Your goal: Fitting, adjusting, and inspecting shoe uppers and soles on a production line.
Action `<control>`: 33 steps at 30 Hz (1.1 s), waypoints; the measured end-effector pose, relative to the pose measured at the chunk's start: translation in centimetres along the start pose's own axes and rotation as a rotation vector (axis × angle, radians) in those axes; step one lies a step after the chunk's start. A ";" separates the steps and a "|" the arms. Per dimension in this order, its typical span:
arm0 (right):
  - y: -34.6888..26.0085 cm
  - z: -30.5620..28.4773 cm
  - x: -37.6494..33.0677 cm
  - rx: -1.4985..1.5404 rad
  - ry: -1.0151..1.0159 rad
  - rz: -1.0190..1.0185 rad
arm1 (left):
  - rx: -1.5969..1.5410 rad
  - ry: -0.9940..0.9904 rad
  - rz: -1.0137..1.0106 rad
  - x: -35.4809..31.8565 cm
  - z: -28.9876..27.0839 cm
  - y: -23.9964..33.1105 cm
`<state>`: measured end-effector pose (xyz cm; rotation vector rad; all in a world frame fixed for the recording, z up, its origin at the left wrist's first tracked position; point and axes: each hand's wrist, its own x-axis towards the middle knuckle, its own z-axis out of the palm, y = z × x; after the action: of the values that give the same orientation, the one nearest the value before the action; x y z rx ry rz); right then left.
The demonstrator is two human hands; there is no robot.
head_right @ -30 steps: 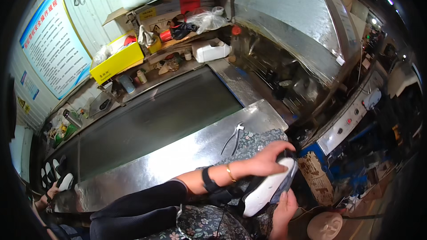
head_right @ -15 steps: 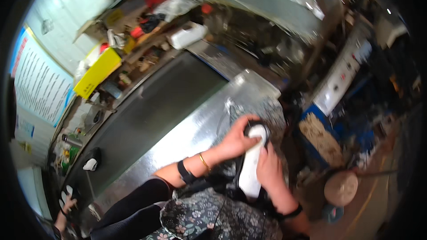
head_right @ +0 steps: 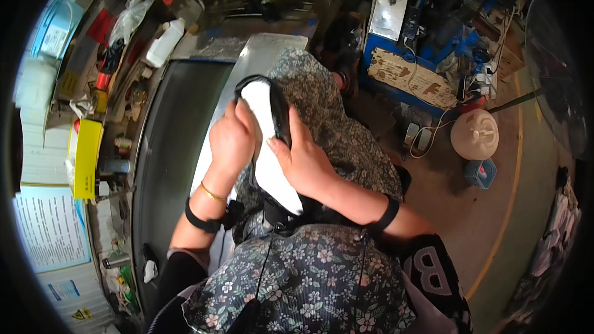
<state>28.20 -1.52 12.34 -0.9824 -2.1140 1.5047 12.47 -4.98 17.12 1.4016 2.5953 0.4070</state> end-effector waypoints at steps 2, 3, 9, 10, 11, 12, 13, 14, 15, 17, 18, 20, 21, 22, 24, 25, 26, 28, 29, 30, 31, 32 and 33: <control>1.7 0.6 0.4 0.293 0.010 -0.069 | -0.466 -0.213 0.034 -1.3 -0.1 -1.1; 2.1 0.4 -0.1 0.348 -0.006 -0.084 | -0.470 -0.208 0.020 -2.8 1.3 -2.0; 2.4 1.3 -0.2 0.301 0.111 -0.118 | -0.512 0.180 0.077 -7.1 4.2 0.1; 2.2 1.1 0.1 0.296 0.109 -0.060 | -0.398 0.316 0.180 -6.4 4.9 -0.3; 3.0 1.4 0.5 0.281 0.178 -0.083 | -0.528 0.303 0.196 -5.1 5.3 -0.2; 3.1 1.2 0.3 0.432 0.200 -0.106 | -0.655 0.306 0.228 -4.5 5.0 0.5; 2.6 1.1 0.1 0.427 0.217 -0.110 | -1.014 0.115 0.130 -3.4 4.8 0.5; 2.3 1.0 0.2 0.421 0.229 -0.117 | -1.367 -0.082 0.020 -2.5 4.6 0.2; 2.4 0.8 0.3 0.416 0.221 -0.112 | -1.438 -0.122 -0.028 -2.0 4.9 -0.3; 2.5 0.7 0.3 0.505 0.135 -0.076 | -1.445 -0.127 -0.042 0.3 4.7 -1.4; 2.4 0.8 0.1 0.507 0.129 -0.077 | -1.417 -0.081 0.040 1.2 4.3 -1.7; 2.4 0.6 -0.3 0.405 0.107 -0.195 | -1.448 -0.032 0.007 2.1 2.4 1.4; 1.8 0.4 -0.8 0.355 0.060 -0.235 | -1.515 -0.239 -0.008 2.8 2.1 0.8; 2.5 0.4 -1.0 0.176 0.090 -0.295 | -1.574 -0.452 -0.013 4.0 1.9 0.8; 2.4 -1.9 -1.1 -0.025 -0.125 -0.085 | -1.567 -0.427 -0.050 3.7 2.0 0.4; 1.8 -3.2 0.0 0.087 -0.143 -0.078 | -1.519 -0.395 -0.040 3.5 2.5 0.0; 1.3 -4.7 1.3 0.195 -0.144 -0.058 | -1.474 -0.386 -0.024 3.2 2.5 0.7; 2.5 -5.2 4.4 0.371 0.126 -0.117 | -1.321 -0.313 0.026 2.6 3.2 1.3; 2.2 -5.3 5.8 0.595 0.020 -0.136 | -1.269 -0.322 0.075 2.5 3.6 1.6; 1.7 -5.1 7.0 0.817 -0.089 -0.157 | -1.218 -0.330 0.123 2.3 3.9 1.7; 1.2 -5.0 7.6 0.735 -0.167 -0.172 | -1.228 -0.315 0.180 2.5 4.2 1.4; 1.1 -5.1 8.2 0.727 -0.161 -0.178 | -1.232 -0.315 0.191 3.0 4.6 0.6; 1.1 -5.1 8.3 0.578 -0.154 -0.236 | -1.377 -0.404 0.169 3.3 4.8 -0.6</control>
<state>26.11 8.04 12.34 -0.4067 -1.6473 1.9436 11.51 -1.75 12.30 0.9460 1.2401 1.3726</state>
